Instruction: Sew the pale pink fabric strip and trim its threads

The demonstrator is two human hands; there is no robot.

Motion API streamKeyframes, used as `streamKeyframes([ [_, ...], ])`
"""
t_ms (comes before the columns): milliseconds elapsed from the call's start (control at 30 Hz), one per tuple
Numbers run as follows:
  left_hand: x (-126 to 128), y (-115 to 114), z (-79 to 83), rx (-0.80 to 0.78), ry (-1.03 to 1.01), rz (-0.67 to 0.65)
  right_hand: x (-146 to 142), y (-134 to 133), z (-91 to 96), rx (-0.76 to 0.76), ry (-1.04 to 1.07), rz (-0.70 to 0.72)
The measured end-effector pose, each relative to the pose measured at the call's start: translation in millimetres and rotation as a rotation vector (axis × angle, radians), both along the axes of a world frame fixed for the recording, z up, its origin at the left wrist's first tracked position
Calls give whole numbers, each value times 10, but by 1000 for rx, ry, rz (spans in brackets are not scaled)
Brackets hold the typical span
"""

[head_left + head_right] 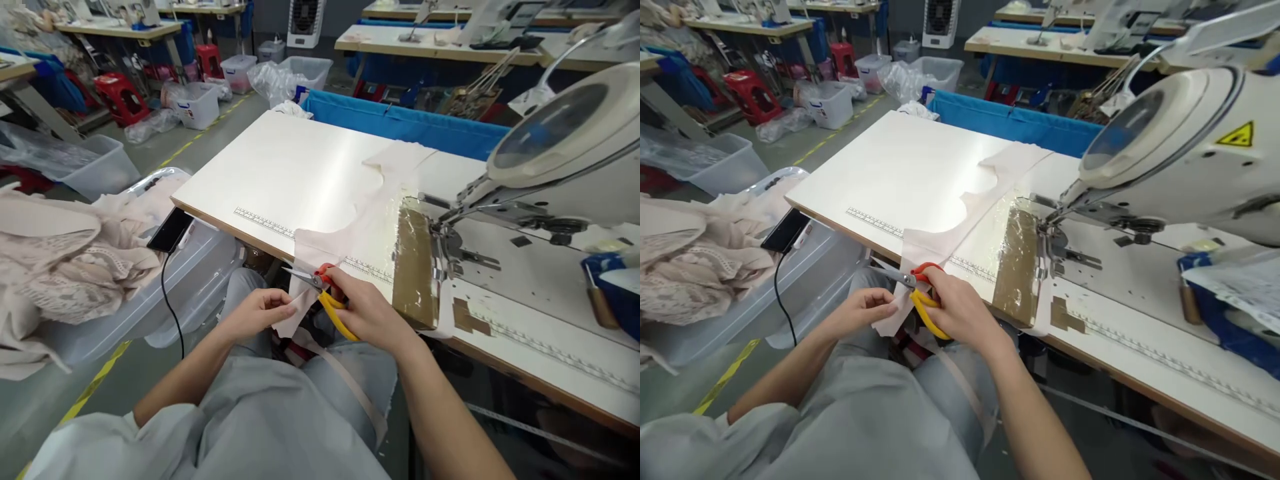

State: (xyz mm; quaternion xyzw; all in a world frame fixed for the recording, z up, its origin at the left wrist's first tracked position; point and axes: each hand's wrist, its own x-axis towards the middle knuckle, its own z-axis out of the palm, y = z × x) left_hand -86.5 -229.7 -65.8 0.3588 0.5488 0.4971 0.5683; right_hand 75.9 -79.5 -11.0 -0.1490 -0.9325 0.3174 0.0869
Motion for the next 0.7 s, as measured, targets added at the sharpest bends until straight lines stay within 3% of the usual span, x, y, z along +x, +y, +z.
streamKeyframes([
  [100,-119,-46,82,84,173,87,-109,93,95,116,-159,18],
  [200,-233,-96,161,110,249,132,-173,156,125,140,-217,-9],
  [400,-371,-161,239,102,289,229,-158,282,86,28,-165,-127],
  [700,-387,-131,204,103,297,262,-75,348,17,-120,-55,-189],
])
